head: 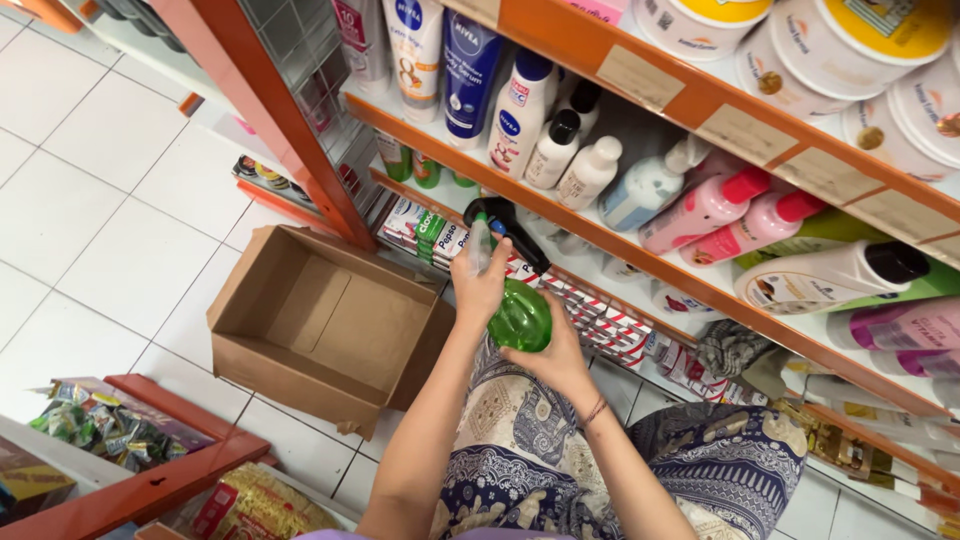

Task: The person cleans the front edges of store shelves using a cloth and a spray bottle. They wipe multiple shelves containing personal care products and snacks, occasionally spraying the cloth with liquid from a green bottle.

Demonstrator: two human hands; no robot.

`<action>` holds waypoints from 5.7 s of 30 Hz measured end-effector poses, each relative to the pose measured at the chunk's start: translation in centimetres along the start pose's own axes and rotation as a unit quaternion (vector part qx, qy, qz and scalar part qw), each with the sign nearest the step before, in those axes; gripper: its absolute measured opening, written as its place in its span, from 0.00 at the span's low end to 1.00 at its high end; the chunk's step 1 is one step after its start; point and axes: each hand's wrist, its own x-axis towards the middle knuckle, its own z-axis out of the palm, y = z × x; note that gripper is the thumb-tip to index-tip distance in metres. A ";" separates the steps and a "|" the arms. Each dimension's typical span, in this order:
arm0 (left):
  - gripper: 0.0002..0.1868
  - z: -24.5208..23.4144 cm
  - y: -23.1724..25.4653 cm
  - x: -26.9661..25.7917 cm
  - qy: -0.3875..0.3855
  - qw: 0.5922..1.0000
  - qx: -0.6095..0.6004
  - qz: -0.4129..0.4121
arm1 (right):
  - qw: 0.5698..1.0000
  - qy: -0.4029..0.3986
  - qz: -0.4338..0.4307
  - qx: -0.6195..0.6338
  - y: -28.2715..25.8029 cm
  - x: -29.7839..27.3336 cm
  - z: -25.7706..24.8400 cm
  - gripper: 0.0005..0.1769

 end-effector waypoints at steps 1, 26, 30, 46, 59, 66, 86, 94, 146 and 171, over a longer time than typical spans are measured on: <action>0.10 -0.1 0.1 0.2 0.002 1.000 0.013 0.000 | 1.000 -0.002 -0.008 -0.006 -0.1 0.3 0.0 0.61; 0.11 -7.1 3.0 1.3 0.149 0.985 0.084 0.025 | 0.988 -0.127 -0.084 0.020 -5.0 4.2 2.5 0.62; 0.08 -5.5 9.4 -0.4 0.089 0.989 0.050 0.107 | 0.986 -0.117 -0.113 0.024 -6.9 3.0 0.2 0.66; 0.16 14.6 35.4 -6.1 -0.204 0.899 0.060 0.384 | 0.910 0.296 -0.230 0.177 -11.9 -0.9 -18.0 0.58; 0.22 25.6 35.5 -13.8 -0.361 0.860 0.005 0.362 | 0.856 0.439 -0.169 0.214 -9.4 -8.9 -25.6 0.56; 0.23 30.1 35.2 -18.1 -0.424 0.829 -0.016 0.363 | 0.824 0.510 -0.170 0.177 -8.0 -12.3 -28.9 0.58; 0.18 26.1 34.6 -14.8 -0.326 0.865 -0.018 0.382 | 0.890 0.401 -0.134 0.170 -9.6 -11.6 -28.3 0.58; 0.13 17.8 34.5 -7.5 -0.216 0.904 0.013 0.368 | 0.931 0.290 -0.202 0.095 -15.0 -5.3 -23.9 0.57; 0.15 -7.6 28.3 3.1 -0.018 0.960 0.032 0.276 | 0.952 -0.003 -0.297 0.070 -22.7 6.1 -4.4 0.58; 0.16 2.6 -1.6 -16.3 -0.340 0.923 -0.052 -0.170 | 0.969 0.133 0.048 -0.202 10.8 -13.0 -13.1 0.63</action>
